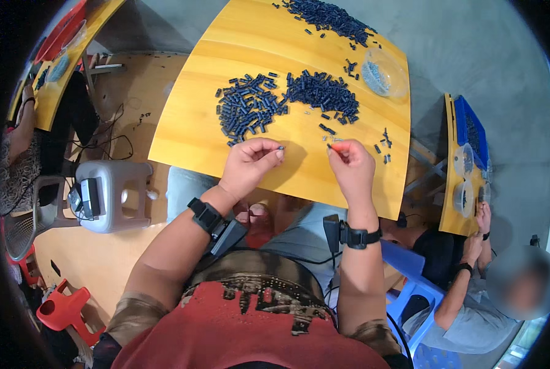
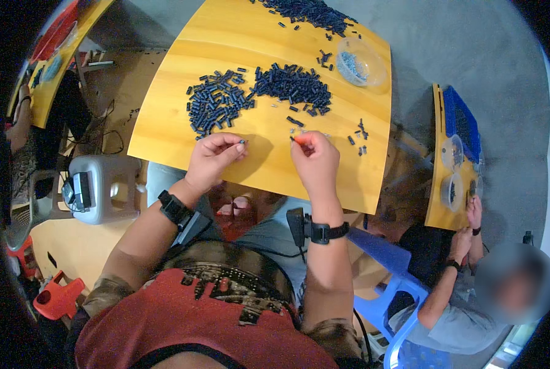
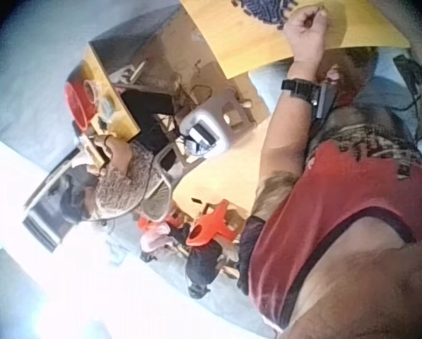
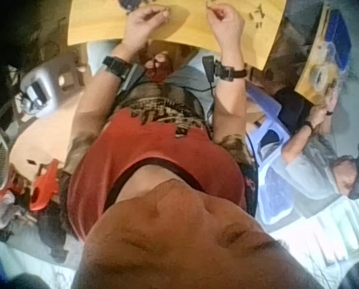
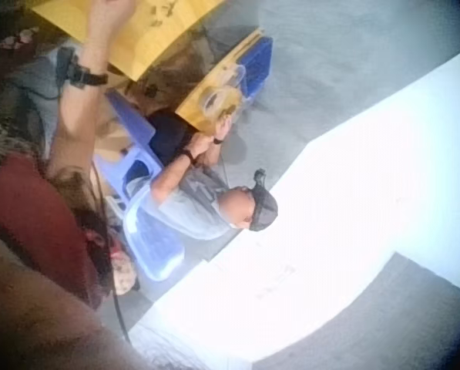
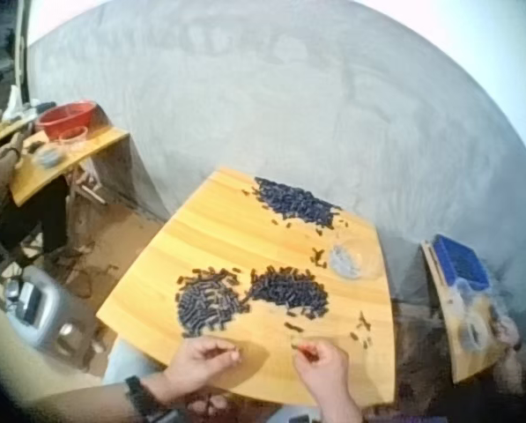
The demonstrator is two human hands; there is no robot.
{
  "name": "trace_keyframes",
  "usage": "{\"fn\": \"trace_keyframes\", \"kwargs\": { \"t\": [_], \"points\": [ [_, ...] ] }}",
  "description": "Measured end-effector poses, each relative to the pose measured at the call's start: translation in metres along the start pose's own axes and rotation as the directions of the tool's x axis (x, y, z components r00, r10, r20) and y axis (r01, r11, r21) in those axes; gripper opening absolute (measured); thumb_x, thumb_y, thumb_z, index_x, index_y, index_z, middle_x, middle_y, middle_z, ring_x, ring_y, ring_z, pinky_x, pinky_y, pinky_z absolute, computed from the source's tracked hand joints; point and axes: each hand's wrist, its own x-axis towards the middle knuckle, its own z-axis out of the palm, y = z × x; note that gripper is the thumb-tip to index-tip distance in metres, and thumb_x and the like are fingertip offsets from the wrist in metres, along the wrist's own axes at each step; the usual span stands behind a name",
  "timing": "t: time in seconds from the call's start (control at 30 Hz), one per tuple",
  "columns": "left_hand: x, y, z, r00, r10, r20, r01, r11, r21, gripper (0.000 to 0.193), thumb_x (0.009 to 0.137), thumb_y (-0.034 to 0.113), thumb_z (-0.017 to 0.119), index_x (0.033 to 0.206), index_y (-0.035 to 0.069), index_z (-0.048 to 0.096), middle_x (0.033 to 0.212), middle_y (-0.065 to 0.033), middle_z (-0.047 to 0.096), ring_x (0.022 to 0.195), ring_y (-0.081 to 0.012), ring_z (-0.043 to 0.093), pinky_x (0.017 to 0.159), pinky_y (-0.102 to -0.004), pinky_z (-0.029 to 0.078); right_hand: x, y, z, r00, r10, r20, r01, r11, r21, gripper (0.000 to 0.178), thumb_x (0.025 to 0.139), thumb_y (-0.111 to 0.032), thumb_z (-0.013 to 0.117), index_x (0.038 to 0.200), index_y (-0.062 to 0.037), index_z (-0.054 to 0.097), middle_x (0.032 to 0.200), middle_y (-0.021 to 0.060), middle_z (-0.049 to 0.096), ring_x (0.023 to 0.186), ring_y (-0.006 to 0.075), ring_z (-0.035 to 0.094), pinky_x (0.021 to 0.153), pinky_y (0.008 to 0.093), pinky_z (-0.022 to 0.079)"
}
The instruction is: Assembling small plastic components by hand at a table.
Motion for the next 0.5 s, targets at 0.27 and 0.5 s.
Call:
{"fn": "trace_keyframes", "kwargs": {
  "t": [0.27, 0.5],
  "points": [
    [-0.01, 0.001, 0.003, 0.995, 0.087, 0.049, -0.094, 0.981, 0.167, 0.016, 0.087, 0.008, 0.065, 0.099, -0.001, 0.063, 0.091, -0.005, 0.067, 0.083, -0.0102, 0.061, 0.077, -0.0255, 0.05, -0.061, -0.027, 0.004, 0.987, 0.105, 0.12, -0.143, 0.914, 0.379, 0.007, 0.079, 0.0, 0.067, 0.081, -0.001, 0.061, 0.076, -0.0006, 0.061, 0.065, 0.0041, 0.053, 0.06, 0.0192, 0.044],
    [-0.055, 0.024, 0.003, 0.921, -0.317, 0.228, 0.307, 0.949, 0.078, 0.017, 0.088, 0.014, 0.064, 0.1, 0.001, 0.064, 0.092, -0.0064, 0.067, 0.08, -0.0109, 0.063, 0.071, -0.0238, 0.051, -0.094, -0.051, 0.0, 0.964, -0.249, 0.097, 0.244, 0.968, 0.06, 0.01, 0.073, 0.002, 0.065, 0.08, -0.0011, 0.059, 0.074, 0.01, 0.06, 0.065, 0.0214, 0.06, 0.062, 0.0288, 0.048]
  ]
}}
